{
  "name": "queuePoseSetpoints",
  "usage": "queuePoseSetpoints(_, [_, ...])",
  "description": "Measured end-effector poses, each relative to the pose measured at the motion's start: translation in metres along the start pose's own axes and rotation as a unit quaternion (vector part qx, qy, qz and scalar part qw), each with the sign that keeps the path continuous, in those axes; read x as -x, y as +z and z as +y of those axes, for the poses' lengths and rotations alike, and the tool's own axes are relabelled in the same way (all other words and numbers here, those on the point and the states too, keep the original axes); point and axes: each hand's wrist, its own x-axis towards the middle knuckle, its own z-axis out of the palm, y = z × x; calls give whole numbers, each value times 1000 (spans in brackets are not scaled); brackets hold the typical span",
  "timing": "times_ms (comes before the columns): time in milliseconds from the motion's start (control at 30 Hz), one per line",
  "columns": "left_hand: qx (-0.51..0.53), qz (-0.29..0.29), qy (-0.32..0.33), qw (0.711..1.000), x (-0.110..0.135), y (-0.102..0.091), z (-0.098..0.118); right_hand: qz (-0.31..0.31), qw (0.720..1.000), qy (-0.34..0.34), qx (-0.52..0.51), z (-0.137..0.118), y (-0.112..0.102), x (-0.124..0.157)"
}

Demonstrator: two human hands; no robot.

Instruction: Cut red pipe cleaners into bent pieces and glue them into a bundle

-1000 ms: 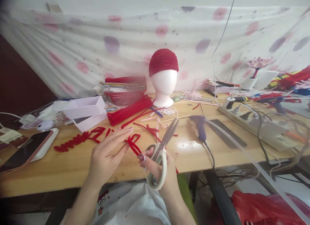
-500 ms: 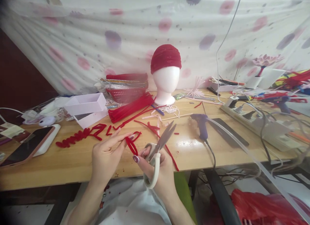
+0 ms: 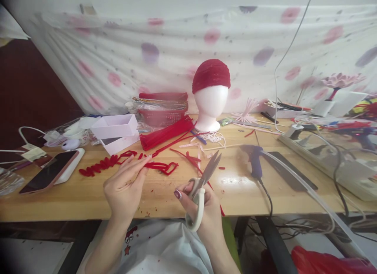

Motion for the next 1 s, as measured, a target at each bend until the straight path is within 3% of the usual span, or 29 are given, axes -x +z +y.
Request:
queuePoseSetpoints(167, [12, -17, 5, 1000, 1, -1, 5, 10, 1000, 3, -22, 1, 1, -2])
queuePoseSetpoints(433, [20, -129, 111, 985, 12, 5, 21, 14, 998, -11, 54, -6, 0, -4])
queuePoseSetpoints(567, [18, -122, 85, 989, 9, 2, 17, 39, 998, -19, -38, -9, -3, -7])
queuePoseSetpoints(733, [9, -95, 51, 994, 7, 0, 13, 62, 998, -31, -7, -12, -7, -9])
queuePoseSetpoints(900, [32, -136, 64, 988, 14, 1, 16, 27, 1000, -7, -5, -8, -4, -7])
queuePoseSetpoints(1000, [15, -109, 38, 993, 12, -8, 4, 45, 999, -12, -21, -8, -7, -8])
